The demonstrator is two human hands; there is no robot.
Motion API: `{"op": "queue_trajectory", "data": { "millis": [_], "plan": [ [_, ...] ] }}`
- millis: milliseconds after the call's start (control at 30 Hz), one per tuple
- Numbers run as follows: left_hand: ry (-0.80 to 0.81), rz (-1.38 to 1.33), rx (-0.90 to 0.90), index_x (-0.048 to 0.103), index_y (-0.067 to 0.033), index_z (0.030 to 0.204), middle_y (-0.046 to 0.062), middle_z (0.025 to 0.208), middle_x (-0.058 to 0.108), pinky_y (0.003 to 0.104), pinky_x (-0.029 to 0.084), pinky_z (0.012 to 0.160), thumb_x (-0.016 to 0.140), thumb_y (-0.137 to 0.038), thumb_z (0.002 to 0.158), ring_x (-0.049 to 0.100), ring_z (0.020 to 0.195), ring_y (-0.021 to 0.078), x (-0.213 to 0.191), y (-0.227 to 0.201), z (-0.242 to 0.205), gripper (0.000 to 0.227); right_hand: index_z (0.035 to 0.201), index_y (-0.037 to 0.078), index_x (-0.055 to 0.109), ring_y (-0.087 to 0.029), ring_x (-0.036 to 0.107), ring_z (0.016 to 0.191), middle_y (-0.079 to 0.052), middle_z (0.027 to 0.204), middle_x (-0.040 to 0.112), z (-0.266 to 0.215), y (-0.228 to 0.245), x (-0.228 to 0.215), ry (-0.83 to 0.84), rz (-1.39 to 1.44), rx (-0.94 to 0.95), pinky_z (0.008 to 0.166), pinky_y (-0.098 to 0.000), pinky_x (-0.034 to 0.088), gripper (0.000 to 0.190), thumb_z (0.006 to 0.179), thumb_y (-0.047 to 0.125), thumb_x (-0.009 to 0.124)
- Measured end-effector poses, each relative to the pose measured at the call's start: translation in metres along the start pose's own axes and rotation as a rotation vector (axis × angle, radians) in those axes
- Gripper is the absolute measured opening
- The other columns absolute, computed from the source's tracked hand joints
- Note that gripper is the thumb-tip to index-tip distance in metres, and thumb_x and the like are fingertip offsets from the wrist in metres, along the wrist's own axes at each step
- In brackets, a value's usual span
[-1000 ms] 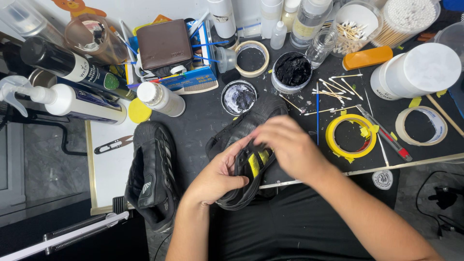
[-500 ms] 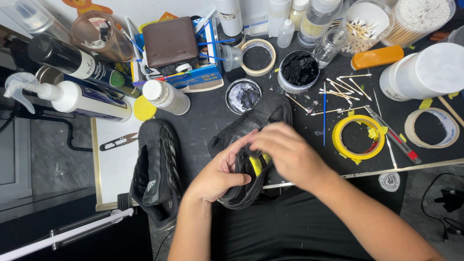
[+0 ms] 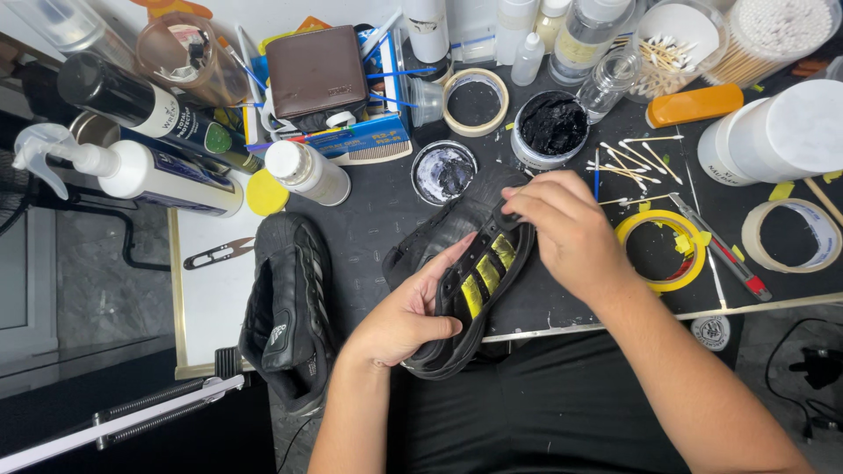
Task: The person paints the side stripes of a black sneaker black using a small brush and black paint. They repeatedly dip the brush into the paint and apply it to the taped-off stripes, then wipe the painted area with a cloth.
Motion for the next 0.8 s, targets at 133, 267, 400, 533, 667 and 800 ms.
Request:
{"op": "queue_trajectory", "data": {
  "millis": [133, 267, 400, 533, 667, 800],
  "plan": [
    [-0.046, 0.038, -0.012, 0.028, -0.0032, 0.164, 0.005, 0.153, 0.048, 0.026, 0.043, 0.104, 0.054, 0.025, 0.066, 0.050, 0.133, 0.0102, -0.001, -0.001, 0.002, 0.105, 0.103, 0.001, 0.070, -0.031, 0.065, 0.107, -0.012, 0.105, 0.070, -0.014, 0.026, 0.019, 0.082, 0.210, -0.045, 0.094, -0.0385, 0.055, 0.027, 0.079, -0.010, 0.062],
    [-0.052, 0.078, -0.018, 0.027, -0.0035, 0.165, 0.007, 0.153, 0.049, 0.024, 0.040, 0.109, 0.052, 0.024, 0.067, 0.051, 0.133, 0.0109, -0.001, -0.001, 0.000, 0.105, 0.104, -0.001, 0.070, -0.032, 0.063, 0.107, -0.012, 0.106, 0.071, -0.002, -0.005, 0.004, 0.028, 0.018, -0.018, 0.094, -0.0401, 0.053, 0.025, 0.083, -0.012, 0.064],
    [-0.006, 0.113, -0.004, 0.026, -0.0022, 0.164, 0.007, 0.158, 0.044, 0.024, 0.035, 0.113, 0.054, 0.021, 0.064, 0.045, 0.139, 0.0107, 0.002, -0.002, 0.007, 0.107, 0.105, -0.002, 0.069, -0.032, 0.062, 0.105, -0.012, 0.105, 0.069, -0.002, -0.014, -0.002, 0.010, 0.020, 0.027, 0.091, -0.0390, 0.054, 0.024, 0.083, -0.011, 0.066],
    [0.019, 0.164, 0.000, 0.024, -0.0014, 0.163, 0.007, 0.163, 0.037, 0.025, 0.033, 0.114, 0.057, 0.019, 0.064, 0.039, 0.143, 0.0104, 0.001, 0.006, 0.021, 0.106, 0.109, -0.003, 0.065, -0.033, 0.061, 0.103, -0.014, 0.102, 0.066, -0.016, -0.001, 0.009, 0.044, 0.152, 0.011, 0.091, -0.0418, 0.051, 0.028, 0.082, -0.004, 0.071],
    [0.039, 0.180, -0.029, 0.024, -0.0012, 0.163, 0.007, 0.164, 0.036, 0.025, 0.035, 0.109, 0.055, 0.019, 0.065, 0.041, 0.140, 0.0118, 0.006, 0.013, 0.023, 0.104, 0.106, 0.000, 0.066, -0.033, 0.060, 0.097, -0.015, 0.097, 0.063, -0.020, -0.021, -0.002, 0.004, 0.021, 0.119, 0.085, -0.0416, 0.050, 0.022, 0.086, 0.000, 0.074],
    [0.042, 0.178, 0.008, 0.029, 0.0018, 0.162, 0.009, 0.163, 0.039, 0.023, 0.034, 0.111, 0.053, 0.019, 0.063, 0.042, 0.141, 0.0093, 0.006, 0.005, 0.025, 0.103, 0.106, -0.001, 0.066, -0.032, 0.062, 0.090, -0.013, 0.095, 0.063, -0.027, -0.018, -0.004, -0.055, 0.068, 0.206, 0.080, -0.0398, 0.051, 0.018, 0.089, 0.001, 0.073]
  ]
}}
Point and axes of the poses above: each hand's wrist, its own z-axis towards the middle knuckle, its own x-axis out of the palm, y = z × x, the point moved 7 cm from there along z, towards the middle knuckle
